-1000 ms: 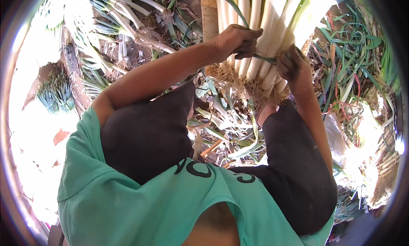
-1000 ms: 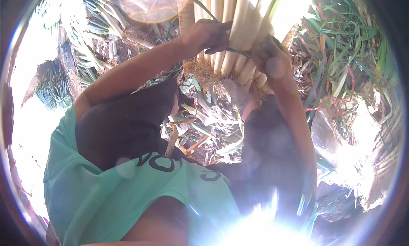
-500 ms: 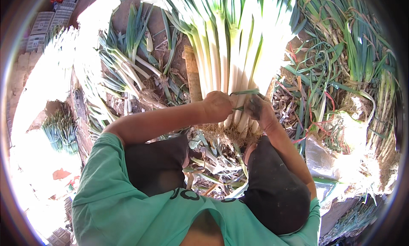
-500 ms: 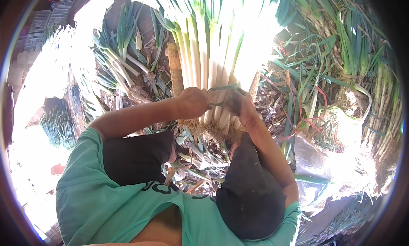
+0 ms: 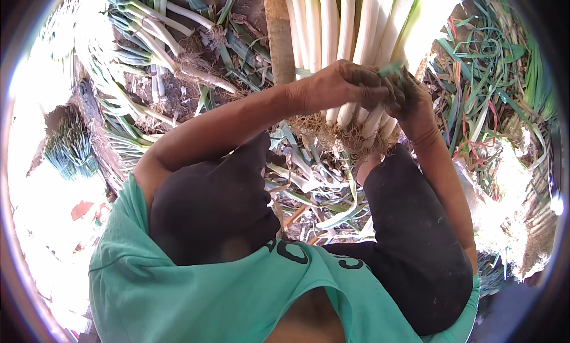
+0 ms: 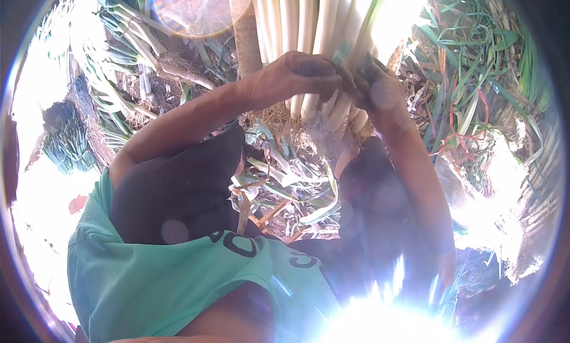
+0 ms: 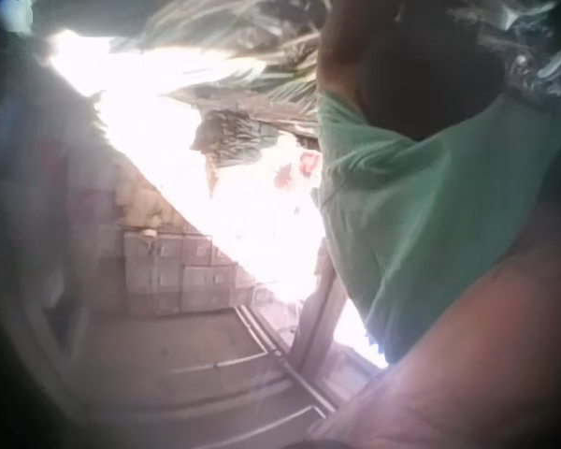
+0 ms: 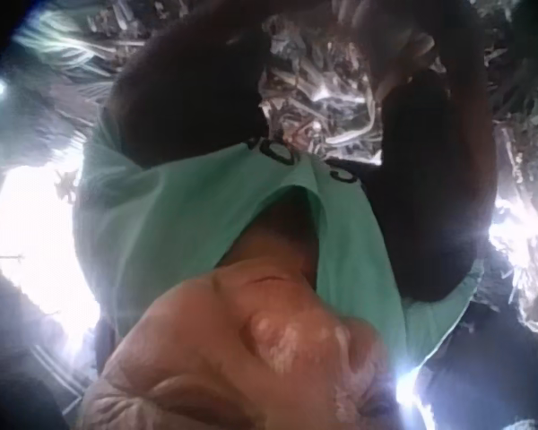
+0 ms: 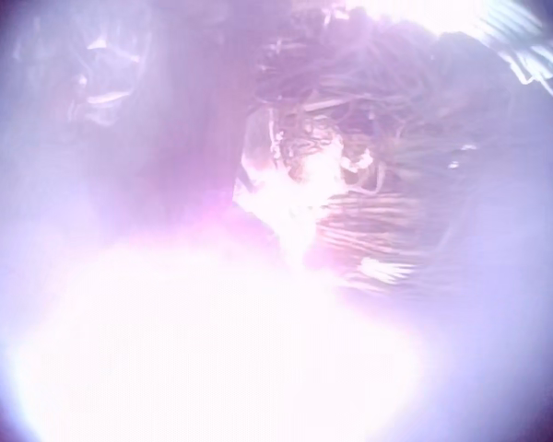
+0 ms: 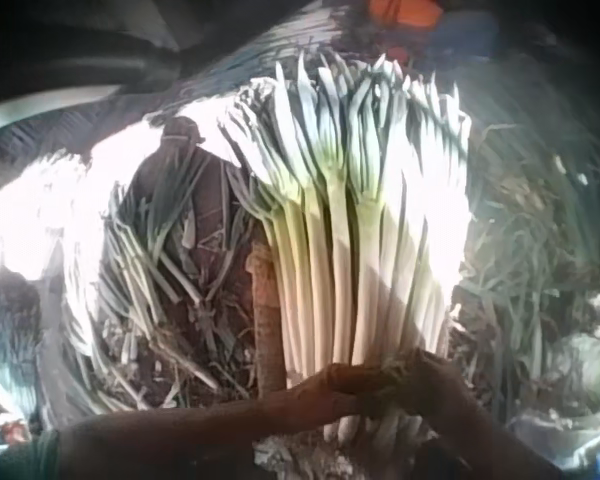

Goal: The person bundles a large group of leeks by hand, wrapping a strap around the stalks and securing it by twisting and tying the ends.

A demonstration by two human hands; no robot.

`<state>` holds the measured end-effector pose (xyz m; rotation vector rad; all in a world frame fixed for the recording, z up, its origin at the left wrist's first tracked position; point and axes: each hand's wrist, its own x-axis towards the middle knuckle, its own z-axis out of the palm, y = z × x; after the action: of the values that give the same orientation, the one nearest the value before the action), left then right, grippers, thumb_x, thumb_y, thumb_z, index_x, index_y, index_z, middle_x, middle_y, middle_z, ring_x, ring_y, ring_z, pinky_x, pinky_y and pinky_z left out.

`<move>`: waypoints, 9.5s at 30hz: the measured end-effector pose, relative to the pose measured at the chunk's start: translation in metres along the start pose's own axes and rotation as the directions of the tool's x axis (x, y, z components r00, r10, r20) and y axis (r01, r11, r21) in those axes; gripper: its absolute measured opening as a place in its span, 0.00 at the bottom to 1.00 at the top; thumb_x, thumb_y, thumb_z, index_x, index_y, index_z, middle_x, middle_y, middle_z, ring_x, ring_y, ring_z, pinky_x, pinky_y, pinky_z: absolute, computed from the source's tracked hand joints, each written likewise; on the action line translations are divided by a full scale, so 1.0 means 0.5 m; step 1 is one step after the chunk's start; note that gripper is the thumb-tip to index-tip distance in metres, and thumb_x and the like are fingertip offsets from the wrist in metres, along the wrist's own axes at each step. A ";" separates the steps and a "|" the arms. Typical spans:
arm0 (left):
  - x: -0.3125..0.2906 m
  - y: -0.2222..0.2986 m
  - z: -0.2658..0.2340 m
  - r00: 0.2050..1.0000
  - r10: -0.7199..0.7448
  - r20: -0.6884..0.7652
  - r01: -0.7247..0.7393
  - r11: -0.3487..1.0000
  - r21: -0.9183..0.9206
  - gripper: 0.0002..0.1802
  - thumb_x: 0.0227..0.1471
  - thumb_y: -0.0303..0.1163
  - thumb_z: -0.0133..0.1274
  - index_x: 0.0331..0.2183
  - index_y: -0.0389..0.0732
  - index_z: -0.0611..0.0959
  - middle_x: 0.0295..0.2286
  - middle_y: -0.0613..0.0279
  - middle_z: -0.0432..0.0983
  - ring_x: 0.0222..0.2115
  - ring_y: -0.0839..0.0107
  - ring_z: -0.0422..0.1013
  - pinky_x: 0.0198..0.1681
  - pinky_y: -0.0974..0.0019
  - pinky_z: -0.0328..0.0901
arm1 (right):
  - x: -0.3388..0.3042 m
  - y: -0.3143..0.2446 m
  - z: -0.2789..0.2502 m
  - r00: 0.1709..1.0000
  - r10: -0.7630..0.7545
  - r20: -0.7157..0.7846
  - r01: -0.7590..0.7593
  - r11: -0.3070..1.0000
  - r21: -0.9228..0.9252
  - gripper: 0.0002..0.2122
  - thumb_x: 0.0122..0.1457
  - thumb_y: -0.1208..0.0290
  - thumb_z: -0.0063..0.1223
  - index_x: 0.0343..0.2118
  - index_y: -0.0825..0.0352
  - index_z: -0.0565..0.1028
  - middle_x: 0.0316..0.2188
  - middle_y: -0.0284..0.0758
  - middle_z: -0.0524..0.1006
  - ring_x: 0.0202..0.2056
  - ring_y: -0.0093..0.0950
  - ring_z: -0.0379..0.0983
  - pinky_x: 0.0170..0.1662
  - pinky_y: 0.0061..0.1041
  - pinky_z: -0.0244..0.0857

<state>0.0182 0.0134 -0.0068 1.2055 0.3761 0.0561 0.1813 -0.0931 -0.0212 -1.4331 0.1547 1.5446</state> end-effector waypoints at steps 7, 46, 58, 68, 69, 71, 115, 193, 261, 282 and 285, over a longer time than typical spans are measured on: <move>-0.011 -0.017 0.005 0.959 -0.260 -0.109 0.241 0.957 -0.163 0.27 0.58 0.50 0.41 0.21 0.38 0.76 0.16 0.66 0.68 0.17 0.79 0.64 0.22 0.72 0.62 | -0.021 -0.004 0.043 0.992 0.127 -0.021 -0.123 0.984 0.129 0.09 0.60 0.61 0.46 0.36 0.61 0.70 0.25 0.27 0.73 0.24 0.18 0.70 0.23 0.14 0.63; 0.035 -0.026 -0.081 0.994 -0.024 -0.104 0.046 0.975 0.219 0.22 0.53 0.42 0.53 0.17 0.35 0.79 0.10 0.67 0.66 0.13 0.84 0.61 0.16 0.72 0.55 | -0.027 -0.067 0.072 0.979 -0.171 0.111 0.203 0.864 -0.461 0.11 0.58 0.61 0.46 0.28 0.64 0.69 0.17 0.27 0.65 0.15 0.18 0.56 0.18 0.16 0.49; 0.064 0.043 -0.006 0.961 -0.233 0.151 0.020 0.601 0.799 0.16 0.49 0.35 0.50 0.24 0.30 0.80 0.21 0.47 0.75 0.23 0.60 0.73 0.30 0.60 0.67 | -0.068 0.120 0.199 0.514 -0.368 0.774 0.807 -0.097 -0.582 0.02 0.55 0.77 0.43 0.29 0.69 0.67 0.25 0.43 0.72 0.31 0.39 0.72 0.33 0.34 0.66; 0.012 0.004 0.034 0.957 -0.157 0.243 -0.169 0.379 0.910 0.08 0.44 0.27 0.50 0.26 0.38 0.83 0.29 0.57 0.78 0.36 0.65 0.74 0.35 0.61 0.69 | 0.019 0.145 0.313 0.809 -0.211 0.548 0.587 0.339 -0.735 0.08 0.55 0.71 0.51 0.28 0.69 0.67 0.23 0.41 0.72 0.28 0.32 0.73 0.32 0.33 0.63; 0.013 -0.008 0.049 0.962 -0.129 0.241 -0.182 0.356 0.917 0.07 0.44 0.28 0.50 0.25 0.39 0.83 0.28 0.58 0.79 0.36 0.66 0.74 0.34 0.62 0.69 | -0.026 0.118 0.291 0.809 -0.070 0.583 0.576 0.286 -0.766 0.08 0.54 0.71 0.52 0.28 0.69 0.67 0.23 0.41 0.72 0.28 0.32 0.73 0.32 0.33 0.63; -0.003 -0.032 0.049 0.980 -0.069 0.185 -0.160 0.269 0.950 0.06 0.44 0.28 0.51 0.24 0.41 0.83 0.26 0.59 0.78 0.35 0.67 0.73 0.31 0.63 0.69 | -0.120 0.026 0.273 0.631 0.265 0.729 0.664 0.300 -0.685 0.08 0.54 0.70 0.52 0.27 0.69 0.68 0.22 0.42 0.72 0.28 0.33 0.73 0.32 0.34 0.63; 0.030 -0.013 0.005 0.991 -0.123 0.042 0.040 0.595 0.803 0.14 0.49 0.36 0.48 0.25 0.35 0.81 0.23 0.50 0.76 0.27 0.55 0.73 0.32 0.56 0.66 | -0.133 -0.013 0.177 0.731 0.318 0.604 0.541 0.269 -0.797 0.10 0.54 0.68 0.53 0.32 0.72 0.74 0.17 0.33 0.72 0.21 0.22 0.69 0.25 0.23 0.61; -0.027 -0.029 -0.067 0.979 -0.191 -0.066 0.192 0.981 0.005 0.18 0.53 0.39 0.49 0.21 0.36 0.81 0.15 0.66 0.70 0.15 0.84 0.61 0.16 0.77 0.57 | -0.029 0.032 0.042 0.796 -0.447 0.408 0.487 0.074 -0.870 0.07 0.47 0.78 0.50 0.31 0.70 0.70 0.19 0.39 0.72 0.18 0.29 0.69 0.25 0.25 0.63; -0.010 -0.040 -0.029 0.965 0.253 0.062 -0.223 0.680 0.698 0.09 0.48 0.25 0.54 0.35 0.38 0.80 0.28 0.60 0.75 0.25 0.71 0.73 0.26 0.71 0.67 | -0.073 0.005 0.081 0.995 -0.097 0.002 0.097 0.993 -0.069 0.09 0.55 0.75 0.52 0.39 0.64 0.68 0.23 0.35 0.76 0.19 0.23 0.73 0.18 0.16 0.59; -0.005 -0.083 -0.045 0.929 0.199 -0.313 -0.094 0.943 0.320 0.12 0.31 0.32 0.63 0.15 0.38 0.76 0.15 0.57 0.72 0.17 0.68 0.70 0.20 0.67 0.63 | -0.075 0.025 0.123 0.950 -0.262 0.171 0.303 0.635 -0.710 0.04 0.54 0.74 0.53 0.32 0.67 0.72 0.19 0.24 0.68 0.16 0.11 0.57 0.18 0.14 0.50; 0.000 -0.079 -0.039 0.913 0.270 -0.307 -0.140 0.913 0.384 0.11 0.35 0.34 0.58 0.16 0.38 0.75 0.16 0.54 0.71 0.17 0.56 0.68 0.22 0.61 0.62 | -0.055 0.037 0.106 0.910 -0.352 0.216 0.393 0.574 -0.719 0.05 0.51 0.76 0.55 0.31 0.66 0.71 0.19 0.22 0.67 0.17 0.11 0.56 0.19 0.14 0.48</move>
<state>0.0059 0.0167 -0.0491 1.5985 0.5897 0.4123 0.1266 -0.0825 0.0076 -1.8936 -0.8933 1.3130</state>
